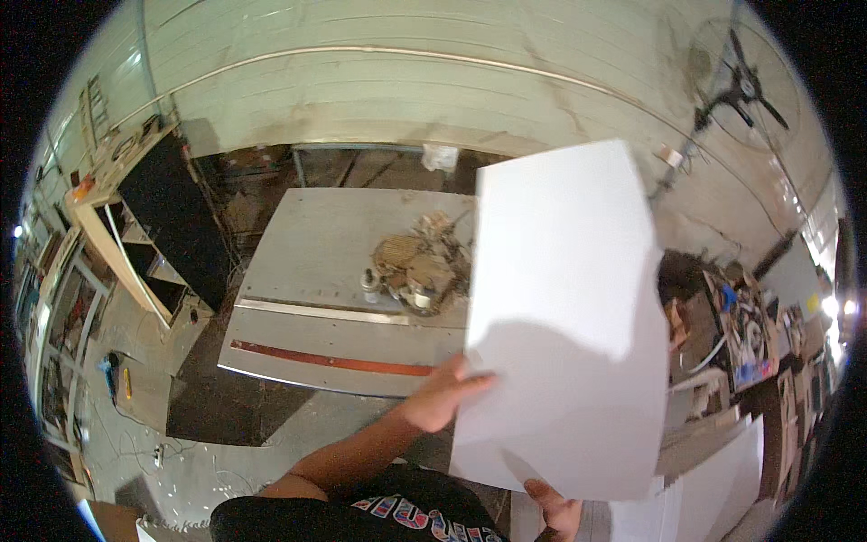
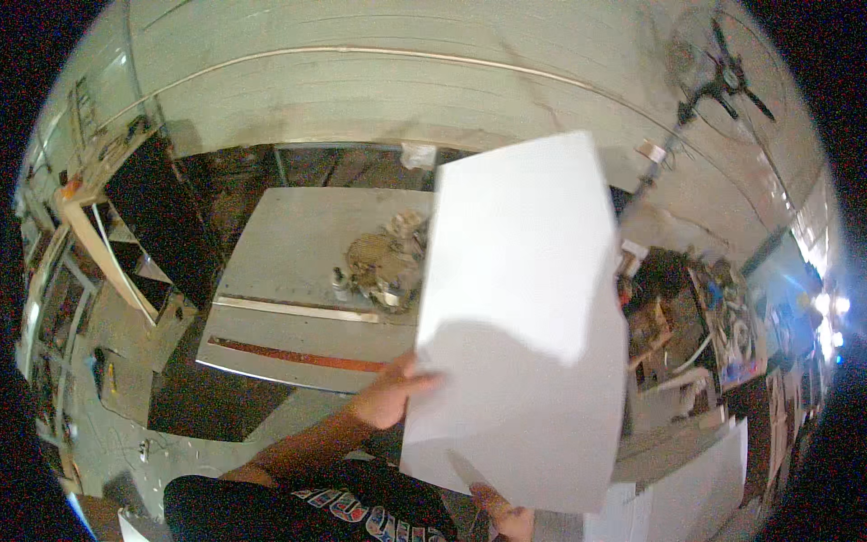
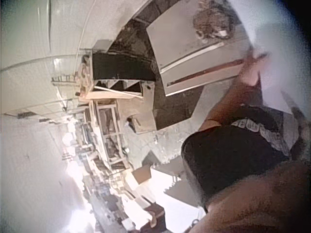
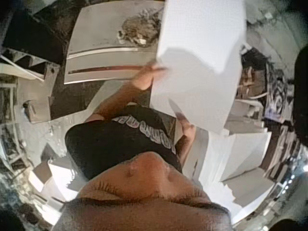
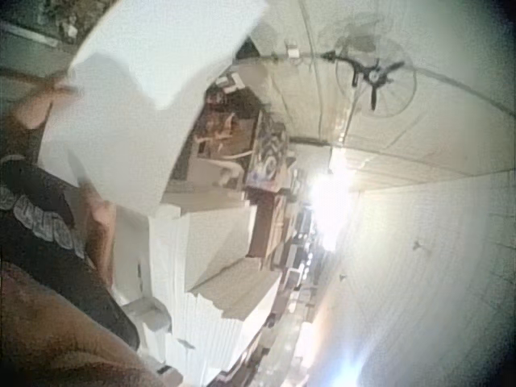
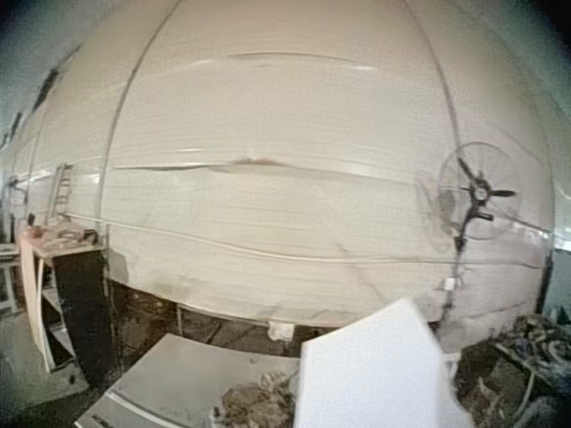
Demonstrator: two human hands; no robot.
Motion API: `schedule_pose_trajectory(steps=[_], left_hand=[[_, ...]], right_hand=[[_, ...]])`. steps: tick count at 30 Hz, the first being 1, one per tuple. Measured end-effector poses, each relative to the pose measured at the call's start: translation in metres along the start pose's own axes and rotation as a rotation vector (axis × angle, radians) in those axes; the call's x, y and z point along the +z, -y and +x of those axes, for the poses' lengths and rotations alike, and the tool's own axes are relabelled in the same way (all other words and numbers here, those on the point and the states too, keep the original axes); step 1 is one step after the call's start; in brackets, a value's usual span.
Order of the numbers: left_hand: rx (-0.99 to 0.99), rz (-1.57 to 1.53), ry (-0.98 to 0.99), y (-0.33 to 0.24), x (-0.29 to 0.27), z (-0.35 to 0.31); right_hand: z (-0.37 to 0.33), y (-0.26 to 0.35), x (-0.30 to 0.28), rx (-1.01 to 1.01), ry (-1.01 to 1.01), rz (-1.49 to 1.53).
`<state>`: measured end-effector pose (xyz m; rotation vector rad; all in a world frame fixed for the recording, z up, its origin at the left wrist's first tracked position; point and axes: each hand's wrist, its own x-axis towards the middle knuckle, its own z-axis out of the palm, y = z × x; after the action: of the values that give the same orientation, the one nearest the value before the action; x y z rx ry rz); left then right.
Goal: The person picks up white rectangular panels from a stack, places them on a work table, and uses a utility knife to score and snap them into smaller pieces. The person then stacks the cut panels and repeats the process with additional panels.
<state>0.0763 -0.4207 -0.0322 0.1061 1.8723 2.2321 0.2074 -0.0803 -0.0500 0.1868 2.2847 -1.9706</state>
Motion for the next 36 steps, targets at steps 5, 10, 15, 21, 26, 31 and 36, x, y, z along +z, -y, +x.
schedule_pose_trajectory(steps=[5, 10, 15, 21, 26, 31, 36], left_hand=[[0.011, -0.539, -0.762, -0.012, -0.168, -0.002], [-0.082, -0.299, -1.166, 0.051, -0.328, -0.076], [-0.248, -0.044, -1.345, 0.130, -0.430, -0.154], [-0.103, -0.050, -1.396, 0.190, -0.449, -0.168], [-0.138, 0.024, -1.380, 0.238, -0.477, -0.156], [-0.756, 0.665, -1.494, 0.238, -0.488, -0.141], [-0.823, 0.979, -1.479, 0.242, -0.469, -0.086]], right_hand=[[0.071, 0.039, 0.148, 0.093, 0.387, 0.207], [0.143, 0.031, 0.297, 0.174, 0.819, -0.411], [0.150, -0.054, 0.399, 0.541, 0.940, -0.098], [0.170, -0.123, 0.443, 0.729, 1.022, 0.049], [0.180, -0.181, 0.452, 1.049, 0.962, 0.134], [0.203, -0.260, 0.467, 1.122, 1.206, 0.229], [0.227, -0.268, 0.473, 0.649, 1.574, 0.112]])
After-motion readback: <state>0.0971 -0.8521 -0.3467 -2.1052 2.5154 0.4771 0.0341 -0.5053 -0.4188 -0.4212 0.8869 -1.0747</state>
